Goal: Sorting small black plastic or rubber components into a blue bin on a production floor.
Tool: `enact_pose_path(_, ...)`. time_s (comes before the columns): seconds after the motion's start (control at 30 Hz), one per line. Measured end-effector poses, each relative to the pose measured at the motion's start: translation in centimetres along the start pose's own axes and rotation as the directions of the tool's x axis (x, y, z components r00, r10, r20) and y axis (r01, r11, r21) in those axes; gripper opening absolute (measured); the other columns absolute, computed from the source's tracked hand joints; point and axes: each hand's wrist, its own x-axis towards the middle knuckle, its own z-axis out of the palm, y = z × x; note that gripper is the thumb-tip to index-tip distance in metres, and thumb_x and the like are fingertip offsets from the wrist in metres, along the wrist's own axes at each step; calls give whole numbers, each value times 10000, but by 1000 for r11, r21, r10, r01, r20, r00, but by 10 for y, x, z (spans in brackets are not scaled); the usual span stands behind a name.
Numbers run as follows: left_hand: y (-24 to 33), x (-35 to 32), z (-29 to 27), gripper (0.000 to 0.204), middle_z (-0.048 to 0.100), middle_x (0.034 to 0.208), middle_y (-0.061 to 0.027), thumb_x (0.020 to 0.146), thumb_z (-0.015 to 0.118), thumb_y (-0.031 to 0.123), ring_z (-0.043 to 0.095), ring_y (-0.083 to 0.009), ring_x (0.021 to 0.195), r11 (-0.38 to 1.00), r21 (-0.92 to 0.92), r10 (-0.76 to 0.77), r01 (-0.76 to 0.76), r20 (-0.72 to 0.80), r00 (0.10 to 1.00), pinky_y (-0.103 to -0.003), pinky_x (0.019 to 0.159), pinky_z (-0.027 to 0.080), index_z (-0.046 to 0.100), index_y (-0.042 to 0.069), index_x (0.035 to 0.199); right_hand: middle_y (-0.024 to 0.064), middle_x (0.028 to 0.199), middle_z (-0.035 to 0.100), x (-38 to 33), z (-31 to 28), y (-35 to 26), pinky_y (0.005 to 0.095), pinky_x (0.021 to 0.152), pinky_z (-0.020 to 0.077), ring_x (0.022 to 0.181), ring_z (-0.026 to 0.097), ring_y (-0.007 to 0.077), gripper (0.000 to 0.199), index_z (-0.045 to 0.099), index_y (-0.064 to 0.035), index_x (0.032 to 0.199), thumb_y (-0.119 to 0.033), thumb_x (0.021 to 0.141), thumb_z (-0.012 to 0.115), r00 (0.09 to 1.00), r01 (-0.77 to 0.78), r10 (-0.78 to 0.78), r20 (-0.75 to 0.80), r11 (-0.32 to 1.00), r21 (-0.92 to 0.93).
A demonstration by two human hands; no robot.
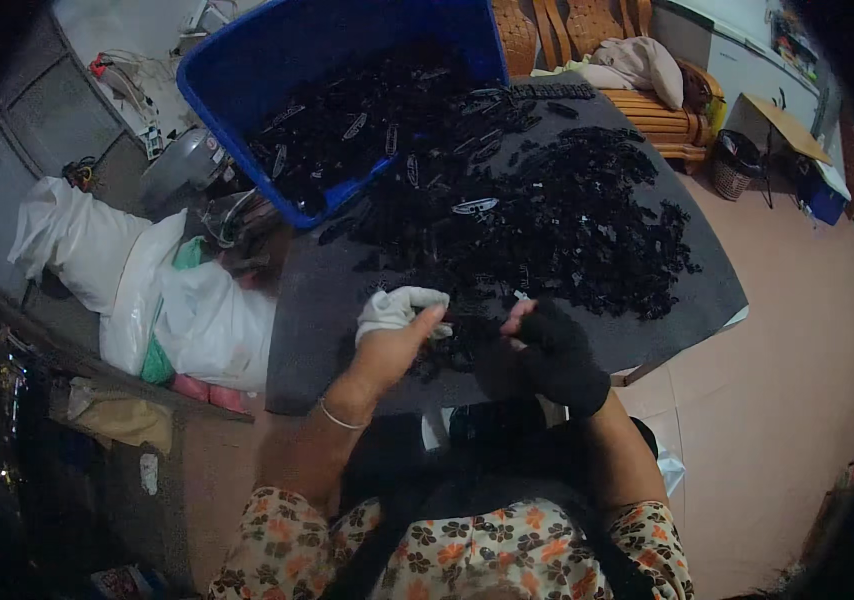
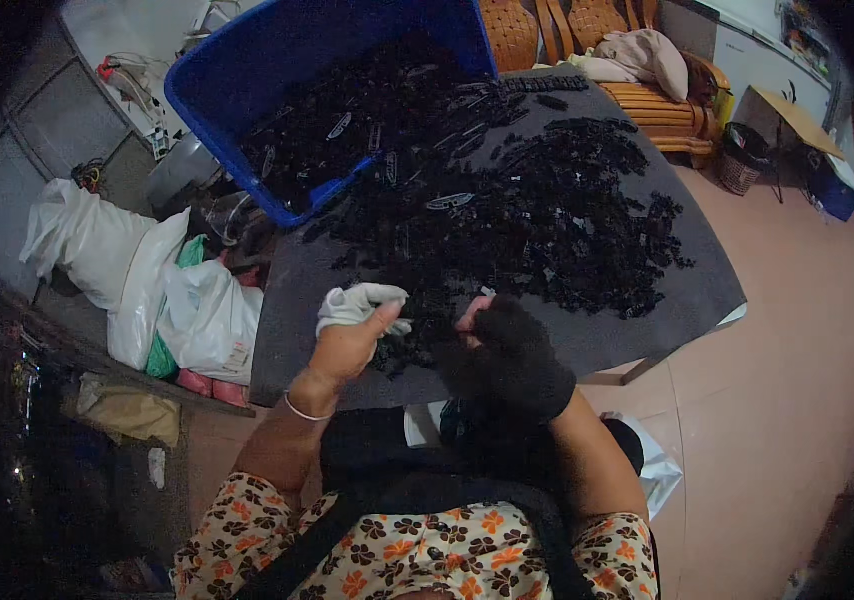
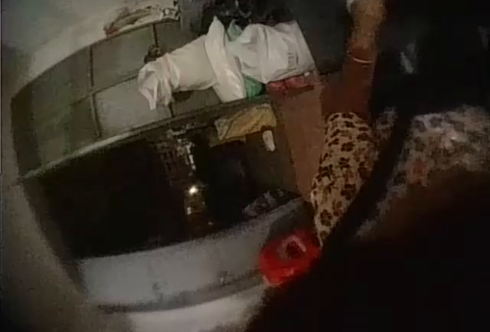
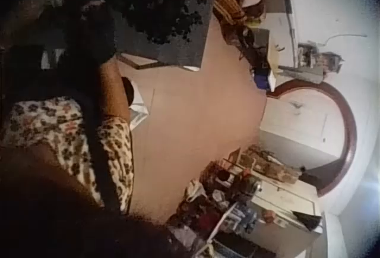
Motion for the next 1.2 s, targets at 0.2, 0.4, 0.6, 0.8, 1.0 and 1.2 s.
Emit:
enact_pose_path(0.2,10,-13,20,299,558,1153,-133,777,627,12,553,-226,1041,859,395,321,-326,80,944,-301,861,464,586,0,1073,93,893,622,-10,11,4,288,709,505,812,632,189,270,583,-40,1048,13,784,612,994,2,-5,-106,1000,-27)
enact_pose_path(0.4,20,-22,26,333,517,1217,-179,733,657,28,524,-282,1095,724,529,409,-442,186,893,-345,895,439,603,41,1062,122,900,622,-16,16,0,320,668,514,801,639,222,283,571,-34,1045,5,771,630,998,-65,65,-18,998,-18)
enact_pose_path(0.6,25,-28,28,278,597,1087,-136,801,602,23,587,-208,963,831,443,288,-335,173,942,-306,797,483,579,31,1079,155,916,606,-11,6,-10,380,658,499,782,608,339,256,556,-38,1002,-91,758,611,983,155,-132,124,968,-197)
enact_pose_path(0.8,18,-26,25,282,628,953,-68,862,551,42,597,-102,824,979,203,-16,-23,189,982,-231,697,490,535,-3,1141,131,884,605,-6,4,-13,397,625,489,743,612,299,229,586,-60,976,-132,758,589,944,327,-264,196,813,-481)
enact_pose_path(1.0,22,-29,22,255,630,934,-80,868,547,54,621,-134,752,995,14,-95,95,266,959,-252,670,523,552,-14,1113,65,912,612,-6,3,-12,380,674,472,813,590,268,182,620,-82,904,-138,735,585,931,327,-181,317,799,-504)
enact_pose_path(1.2,12,-31,23,206,630,895,-82,873,575,88,618,-127,783,995,51,-91,82,217,972,-250,679,515,574,-20,1048,107,882,618,-8,14,9,364,677,486,764,604,271,214,618,-49,943,-117,742,651,918,396,-365,155,864,-310)
